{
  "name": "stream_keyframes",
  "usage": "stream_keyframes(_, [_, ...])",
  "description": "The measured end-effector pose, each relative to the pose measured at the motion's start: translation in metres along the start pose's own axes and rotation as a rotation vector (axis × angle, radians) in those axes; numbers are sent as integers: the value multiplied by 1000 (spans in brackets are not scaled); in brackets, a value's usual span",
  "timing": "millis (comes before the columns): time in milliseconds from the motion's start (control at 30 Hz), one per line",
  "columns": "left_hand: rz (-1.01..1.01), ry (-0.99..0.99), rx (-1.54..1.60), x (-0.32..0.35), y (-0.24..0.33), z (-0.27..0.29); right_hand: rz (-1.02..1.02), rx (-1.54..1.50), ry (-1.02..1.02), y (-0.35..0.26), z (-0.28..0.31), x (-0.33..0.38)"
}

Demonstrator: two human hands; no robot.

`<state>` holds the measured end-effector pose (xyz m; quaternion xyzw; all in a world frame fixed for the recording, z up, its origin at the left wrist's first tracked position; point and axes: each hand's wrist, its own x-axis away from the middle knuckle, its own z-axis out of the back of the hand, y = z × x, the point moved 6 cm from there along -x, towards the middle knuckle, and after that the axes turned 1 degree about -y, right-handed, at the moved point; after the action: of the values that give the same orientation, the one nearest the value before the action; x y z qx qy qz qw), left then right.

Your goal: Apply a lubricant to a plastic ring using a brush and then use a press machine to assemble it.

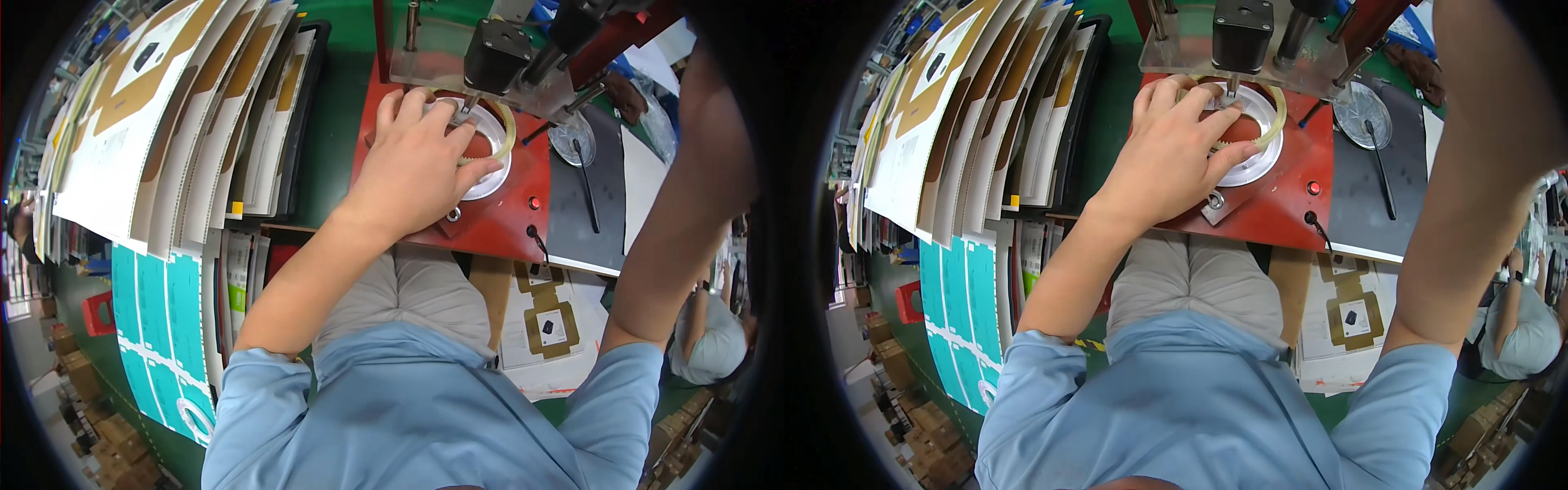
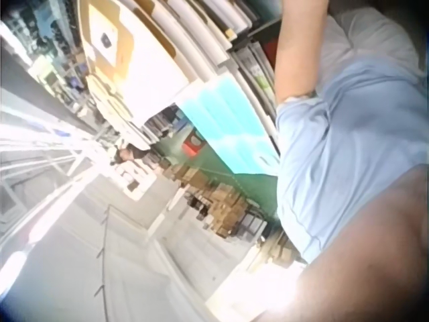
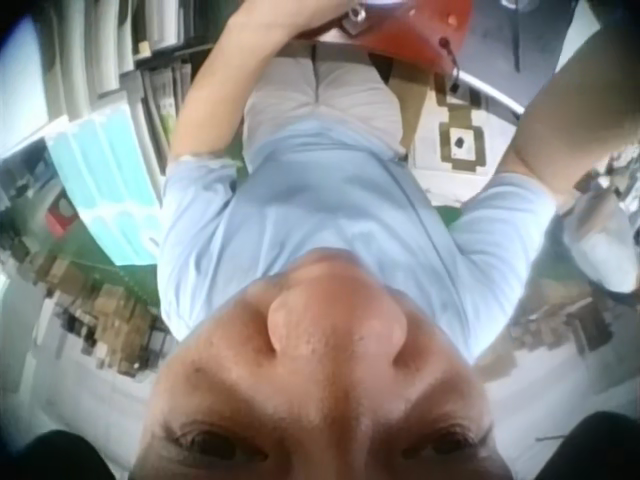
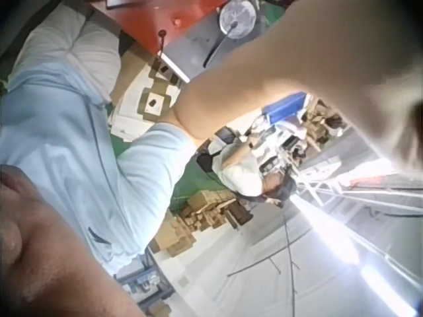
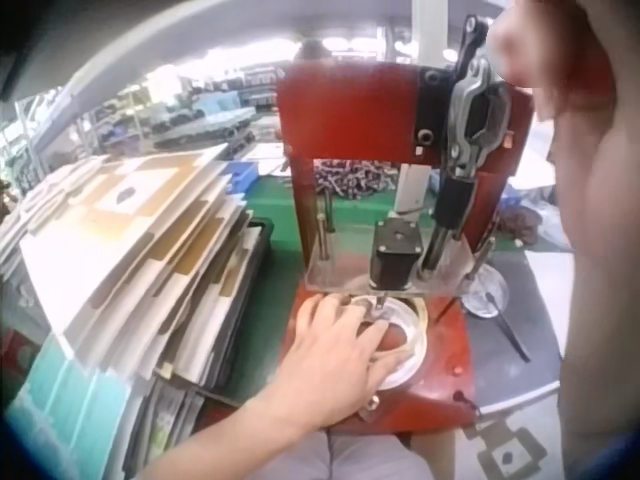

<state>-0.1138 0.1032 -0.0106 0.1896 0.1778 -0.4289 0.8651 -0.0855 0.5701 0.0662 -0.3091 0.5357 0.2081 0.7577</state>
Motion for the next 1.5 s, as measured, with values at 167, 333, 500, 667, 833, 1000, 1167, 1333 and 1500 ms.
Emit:
stream_keyframes(167, [-84,103,119,-5,18,-8,77,129,25,-149,-70,-39])
stream_keyframes(333, [-82,124,128,-8,21,-7,78,128,93,-170,-85,-40])
stream_keyframes(500, [-23,172,308,15,2,21,78,103,154,-275,-125,-25])
stream_keyframes(667, [274,322,333,75,-33,21,-271,203,-168,-277,-127,62])
stream_keyframes(833, [428,233,535,101,-47,-16,-503,681,-904,-264,-130,141])
stream_keyframes(1000, [525,207,618,108,-51,-30,-489,676,-951,-271,-132,142])
stream_keyframes(1167, [515,207,633,108,-51,-30,-472,627,-961,-268,-127,142])
stream_keyframes(1333, [490,187,599,106,-50,-26,-505,564,-958,-263,-124,134])
stream_keyframes(1500, [500,153,556,101,-51,-7,-463,381,-602,-263,-138,108])
